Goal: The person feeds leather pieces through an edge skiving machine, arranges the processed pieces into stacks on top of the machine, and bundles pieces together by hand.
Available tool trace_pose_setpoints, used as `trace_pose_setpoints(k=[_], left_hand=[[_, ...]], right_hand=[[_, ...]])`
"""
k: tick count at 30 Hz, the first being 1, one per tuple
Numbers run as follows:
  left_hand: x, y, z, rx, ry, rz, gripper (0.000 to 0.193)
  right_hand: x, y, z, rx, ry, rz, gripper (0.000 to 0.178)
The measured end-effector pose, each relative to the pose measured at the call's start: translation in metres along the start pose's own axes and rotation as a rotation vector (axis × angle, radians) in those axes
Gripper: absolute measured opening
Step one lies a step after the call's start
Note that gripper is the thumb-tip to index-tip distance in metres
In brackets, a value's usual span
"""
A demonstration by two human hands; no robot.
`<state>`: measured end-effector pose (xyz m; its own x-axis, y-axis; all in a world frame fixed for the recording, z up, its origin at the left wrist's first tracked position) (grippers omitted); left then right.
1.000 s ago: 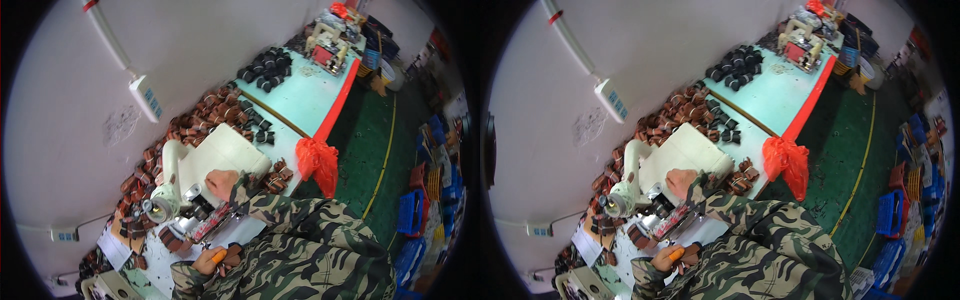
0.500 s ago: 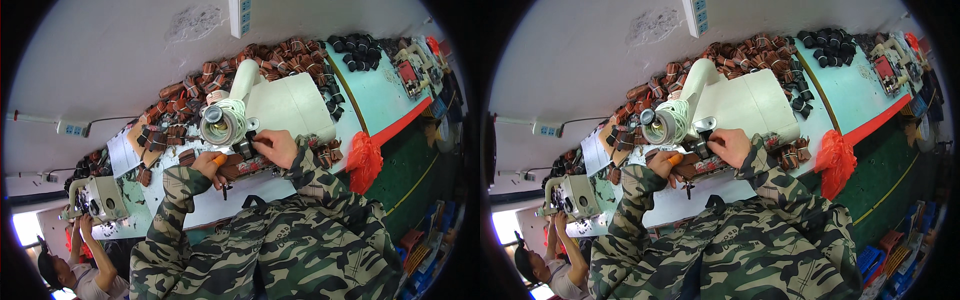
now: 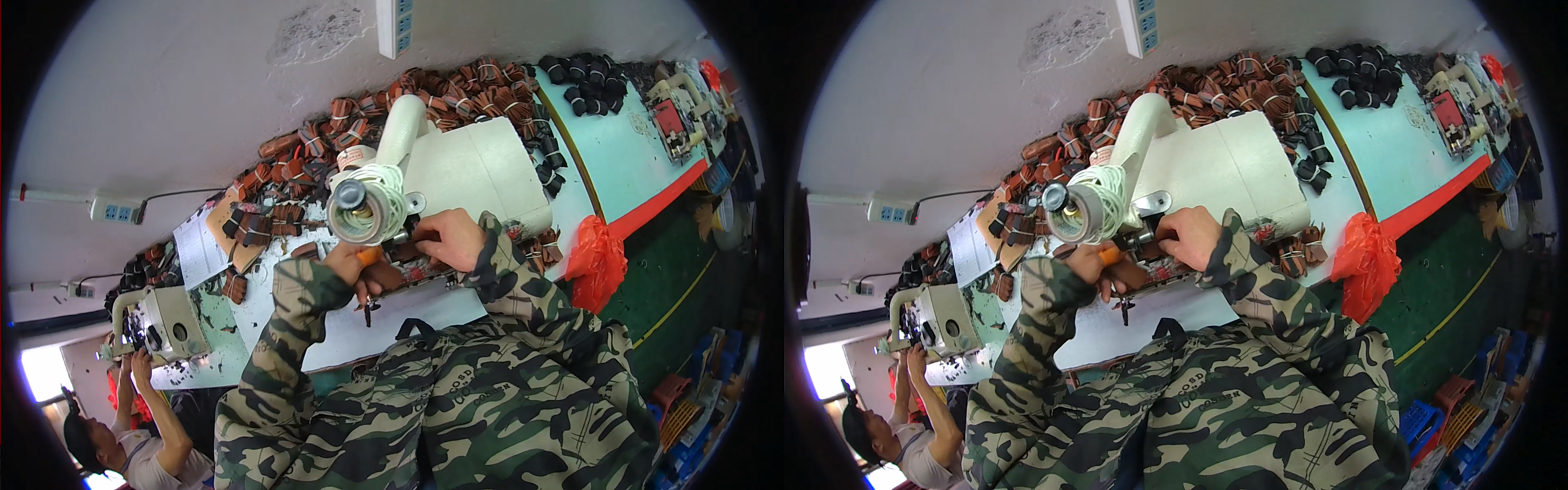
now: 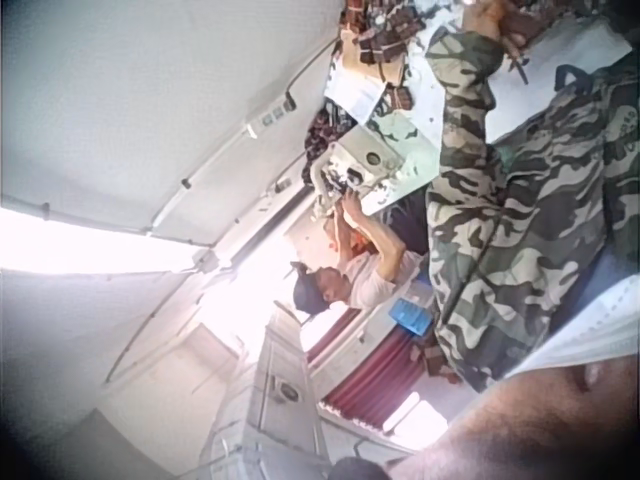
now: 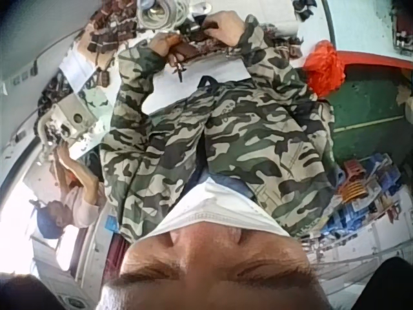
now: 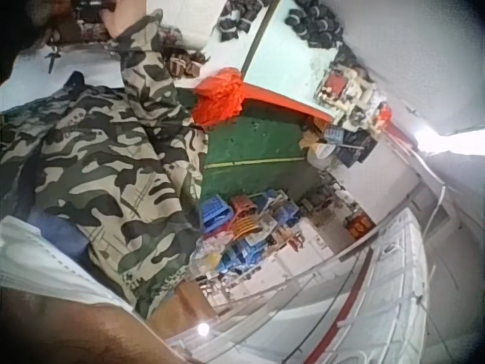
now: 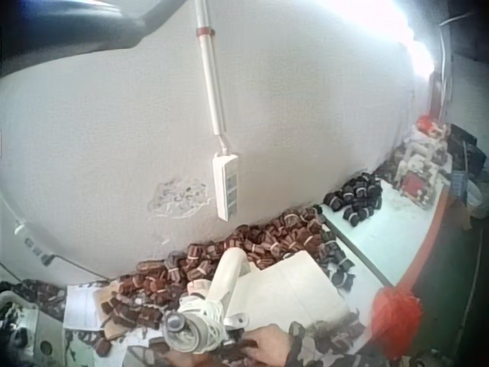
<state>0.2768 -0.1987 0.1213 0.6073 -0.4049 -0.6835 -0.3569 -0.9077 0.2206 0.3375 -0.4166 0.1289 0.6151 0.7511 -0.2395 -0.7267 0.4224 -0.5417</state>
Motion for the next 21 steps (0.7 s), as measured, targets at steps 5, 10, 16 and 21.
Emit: trace_pose_setpoints(k=[5,10,16,21], left_hand=[[-0.022,0.057,0.038,0.171,-0.2,0.597,0.031],[-0.042,0.053,0.024,0.246,-0.217,0.811,0.033],[-0.032,0.024,0.005,-0.023,-0.058,0.203,0.043],[-0.006,-0.013,0.004,0.049,-0.087,-0.02,0.032]], right_hand=[[-0.025,-0.02,-0.015,-0.603,-0.172,-0.603,0.028],[-0.045,-0.011,-0.01,-0.596,-0.16,-0.702,0.023],[-0.052,0.029,0.006,0.341,0.02,-0.068,0.02],[-0.026,0.016,0.007,0.312,0.118,-0.063,0.024]])
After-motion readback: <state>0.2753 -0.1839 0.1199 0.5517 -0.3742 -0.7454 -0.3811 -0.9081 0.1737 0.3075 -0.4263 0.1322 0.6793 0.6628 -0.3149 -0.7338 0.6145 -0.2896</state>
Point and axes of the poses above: each hand's wrist, its own x-axis towards the middle knuckle, its own y-axis out of the palm, z = x × y, the point moved 1 cm from there along x, towards the middle knuckle, and after that the axes turned 11 degrees about z, right-handed, at the moved point
